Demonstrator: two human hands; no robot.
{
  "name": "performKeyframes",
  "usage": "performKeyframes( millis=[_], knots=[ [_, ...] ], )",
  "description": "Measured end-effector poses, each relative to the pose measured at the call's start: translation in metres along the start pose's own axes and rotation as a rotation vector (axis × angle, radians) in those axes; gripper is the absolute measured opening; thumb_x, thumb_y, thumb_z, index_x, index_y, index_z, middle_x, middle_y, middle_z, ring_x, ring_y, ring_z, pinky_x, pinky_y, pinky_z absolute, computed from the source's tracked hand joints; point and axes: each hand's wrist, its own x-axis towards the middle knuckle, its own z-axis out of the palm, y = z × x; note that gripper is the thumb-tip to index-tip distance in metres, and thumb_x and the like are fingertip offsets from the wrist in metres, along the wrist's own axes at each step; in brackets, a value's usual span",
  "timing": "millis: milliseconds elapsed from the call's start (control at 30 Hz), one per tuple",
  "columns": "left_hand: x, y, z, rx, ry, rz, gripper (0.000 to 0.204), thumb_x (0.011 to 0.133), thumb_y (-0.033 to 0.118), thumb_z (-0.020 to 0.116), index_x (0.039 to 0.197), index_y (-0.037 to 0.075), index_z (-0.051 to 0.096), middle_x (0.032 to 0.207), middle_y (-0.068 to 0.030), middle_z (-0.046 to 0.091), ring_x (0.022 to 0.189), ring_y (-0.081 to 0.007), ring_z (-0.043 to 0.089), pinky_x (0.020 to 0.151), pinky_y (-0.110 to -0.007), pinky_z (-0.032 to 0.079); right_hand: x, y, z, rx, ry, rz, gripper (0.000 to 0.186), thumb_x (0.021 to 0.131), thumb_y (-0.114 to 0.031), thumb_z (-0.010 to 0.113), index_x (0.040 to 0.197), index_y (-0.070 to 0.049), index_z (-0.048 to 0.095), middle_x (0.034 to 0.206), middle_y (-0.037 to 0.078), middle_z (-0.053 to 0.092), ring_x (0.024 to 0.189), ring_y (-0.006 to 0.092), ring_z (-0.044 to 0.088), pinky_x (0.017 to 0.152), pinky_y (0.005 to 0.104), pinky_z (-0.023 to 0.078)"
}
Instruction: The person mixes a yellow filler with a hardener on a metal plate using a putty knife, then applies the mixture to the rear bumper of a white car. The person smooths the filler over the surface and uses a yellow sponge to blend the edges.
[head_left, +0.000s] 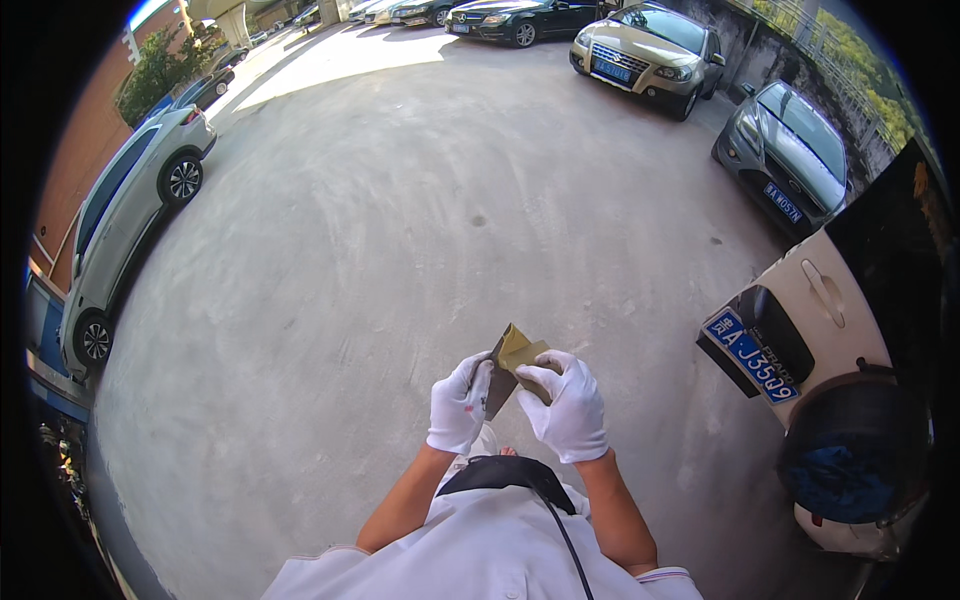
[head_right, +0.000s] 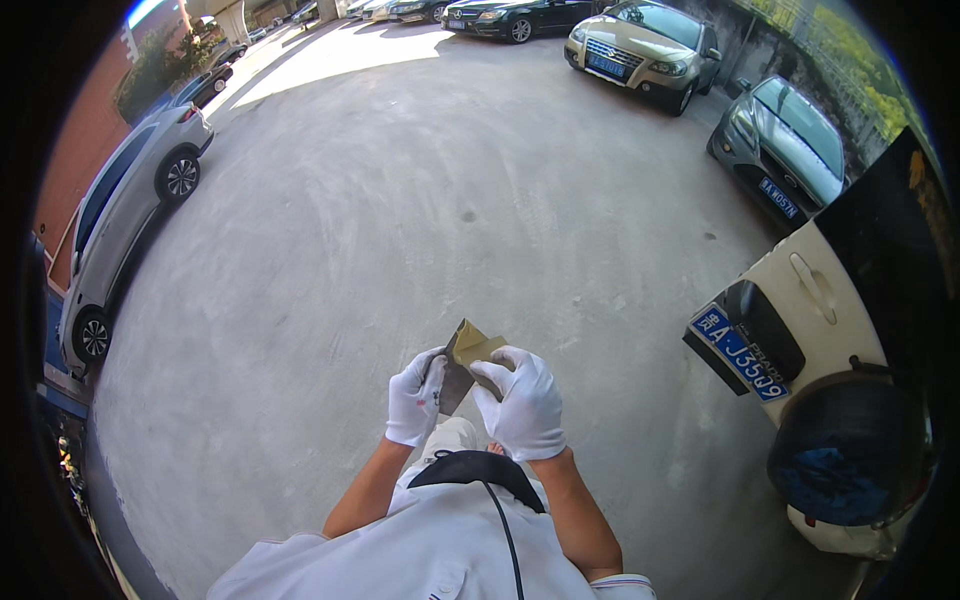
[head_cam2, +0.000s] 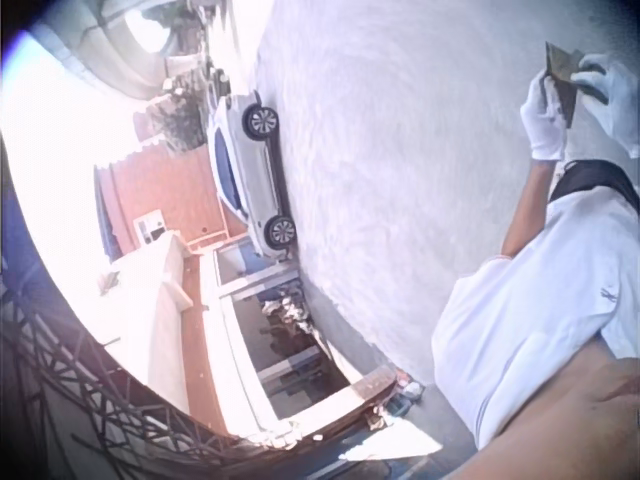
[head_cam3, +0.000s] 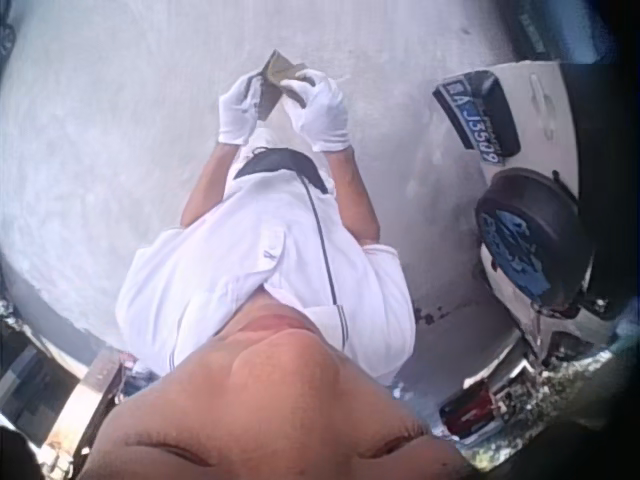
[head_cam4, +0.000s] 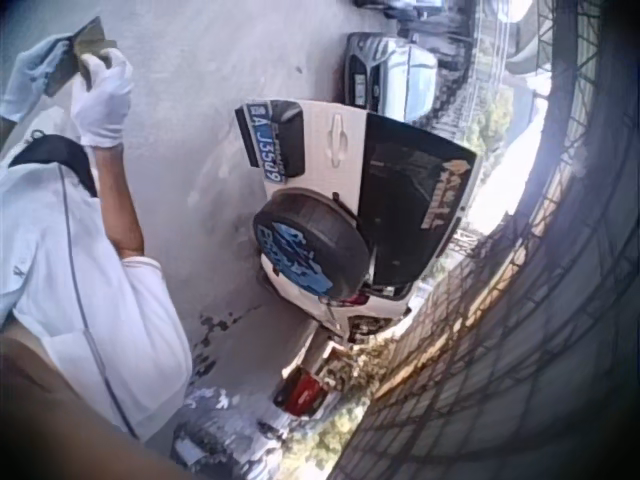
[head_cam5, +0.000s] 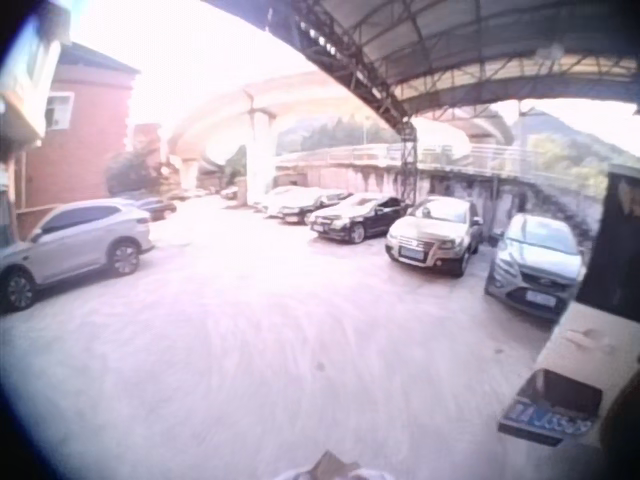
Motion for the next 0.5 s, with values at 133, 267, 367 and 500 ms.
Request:
performKeyframes(
  millis=[133,267,367,500],
  knots=[
    [0.117,-0.004,0.043,0.002,-0.166,-0.040,0.024,0.109,0.015,0.064,0.127,0.001,0.073,0.095,-0.0061,0.076,0.088,-0.0074,0.064,0.082,-0.026,0.054,0.092,0.079,0.005,0.262,-0.020,0.090,0.032,0.080,-0.007,0.085,0.112,-0.013,0.080,0.118,0.011,0.068,0.110,0.0302,0.068,0.096,0.0415,0.055],
    [0.240,-0.025,0.100,-0.424,-0.384,-0.275,0.028,0.111,0.019,0.063,0.127,-0.001,0.073,0.107,0.0024,0.074,0.094,-0.0069,0.063,0.087,-0.025,0.053,0.183,0.175,0.002,0.310,-0.012,0.200,0.033,0.081,-0.003,0.085,0.113,-0.008,0.079,0.120,0.013,0.068,0.110,0.0286,0.069,0.095,0.0379,0.056],
    [0.346,-0.028,0.155,-0.329,-0.378,-0.183,0.028,0.111,0.020,0.063,0.127,-0.001,0.073,0.104,0.0025,0.074,0.094,-0.0058,0.062,0.087,-0.024,0.053,0.264,0.235,0.001,-0.032,0.063,0.220,0.033,0.081,-0.006,0.086,0.113,-0.008,0.079,0.120,0.013,0.068,0.109,0.0290,0.069,0.094,0.0381,0.057],
    [0.460,-0.007,0.236,-0.082,-0.372,0.155,0.024,0.108,0.017,0.066,0.124,0.001,0.073,0.083,-0.0128,0.074,0.071,-0.0111,0.065,0.070,-0.029,0.054,0.352,0.290,0.006,-0.212,0.227,0.254,0.032,0.082,-0.011,0.087,0.113,-0.010,0.080,0.119,0.012,0.069,0.108,0.0314,0.070,0.093,0.0405,0.057]
  ],
)
